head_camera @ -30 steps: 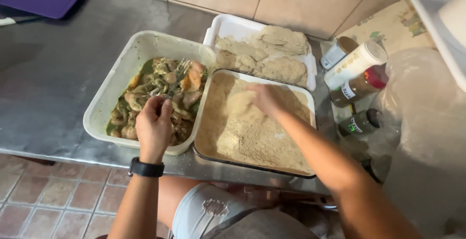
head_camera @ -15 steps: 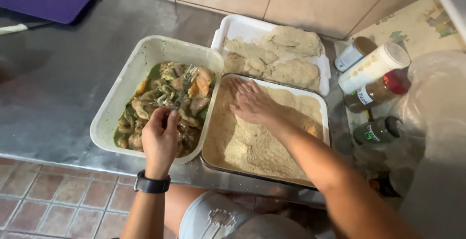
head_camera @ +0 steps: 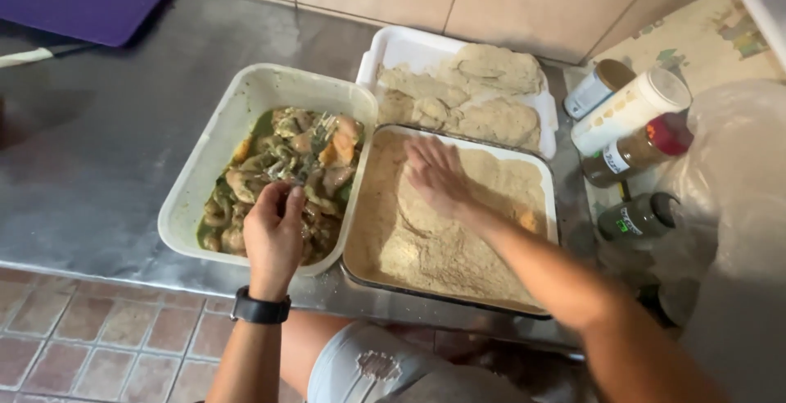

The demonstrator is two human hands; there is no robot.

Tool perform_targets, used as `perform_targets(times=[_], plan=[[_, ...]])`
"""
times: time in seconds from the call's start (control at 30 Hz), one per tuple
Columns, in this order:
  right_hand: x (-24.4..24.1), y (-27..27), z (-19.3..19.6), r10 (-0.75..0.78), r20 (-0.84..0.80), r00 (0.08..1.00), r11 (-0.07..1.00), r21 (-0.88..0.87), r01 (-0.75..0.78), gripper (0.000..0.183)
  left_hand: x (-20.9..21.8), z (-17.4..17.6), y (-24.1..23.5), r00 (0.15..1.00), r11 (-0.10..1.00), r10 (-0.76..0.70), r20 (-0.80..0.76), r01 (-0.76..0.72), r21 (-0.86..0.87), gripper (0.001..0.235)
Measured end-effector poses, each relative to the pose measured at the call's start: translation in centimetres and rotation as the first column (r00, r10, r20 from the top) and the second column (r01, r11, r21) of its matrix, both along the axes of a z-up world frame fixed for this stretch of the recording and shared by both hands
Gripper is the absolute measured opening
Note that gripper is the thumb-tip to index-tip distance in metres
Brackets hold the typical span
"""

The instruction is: Breading marinated chicken pieces by coating them in breadcrumbs and placing them on a tray.

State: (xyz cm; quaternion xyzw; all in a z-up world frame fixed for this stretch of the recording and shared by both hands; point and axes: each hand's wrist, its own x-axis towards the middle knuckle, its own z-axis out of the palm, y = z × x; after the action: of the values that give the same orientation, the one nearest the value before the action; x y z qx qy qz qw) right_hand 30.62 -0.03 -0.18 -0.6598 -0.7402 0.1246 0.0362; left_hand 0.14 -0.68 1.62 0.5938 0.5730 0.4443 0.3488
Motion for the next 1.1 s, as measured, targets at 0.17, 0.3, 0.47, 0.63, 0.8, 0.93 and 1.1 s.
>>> perform_targets(times=[0.17, 0.3, 0.47, 0.63, 0.8, 0.93, 1.1], plan=[[2.3, 1.1, -3.7, -0.036, -0.04, 0.999, 0.999, -0.035, 0.035, 0.062, 0.0, 0.3, -0.2, 1.0, 1.0, 0.01, 0.017, -0.01, 0.0, 0.023], [6.0, 2.9, -3.5, -0.397, -0.019, 0.918, 0.918, 0.004, 0.397, 0.057, 0.2, 0.3, -0.1, 1.0, 1.0, 0.024, 0.011, -0.024, 0.005, 0.024], [5.4, 1.7, -2.4, -0.353, -0.014, 0.935, 0.889, -0.316, 0.331, 0.081, 0.1, -0.3, 0.1, 1.0, 1.0, 0.02, 0.004, -0.02, 0.008, 0.024], [5.1, 0.0, 2.5, -0.346, -0.075, 0.935, 0.911, -0.264, 0.316, 0.062, 0.0, -0.3, 0.2, 1.0, 1.0, 0.019, 0.013, -0.02, 0.016, 0.024], [5.6, -4.1, 9.1, -0.087, -0.053, 0.995, 0.99, 0.104, 0.092, 0.023, 0.0, -0.8, 0.4, 0.999, 0.998, 0.029, -0.03, -0.028, 0.048, 0.024], [0.5, -7.8, 12.0, 0.068, 0.247, 0.967, 0.98, -0.2, -0.018, 0.015, 0.0, -0.5, 0.2, 0.999, 0.998, 0.033, -0.019, -0.032, 0.05, 0.026], [-4.2, -7.6, 3.8, 0.476, -0.001, 0.879, 0.873, -0.121, -0.473, 0.06, 0.0, -0.9, 0.6, 1.0, 0.998, 0.015, -0.009, -0.015, 0.06, 0.024]])
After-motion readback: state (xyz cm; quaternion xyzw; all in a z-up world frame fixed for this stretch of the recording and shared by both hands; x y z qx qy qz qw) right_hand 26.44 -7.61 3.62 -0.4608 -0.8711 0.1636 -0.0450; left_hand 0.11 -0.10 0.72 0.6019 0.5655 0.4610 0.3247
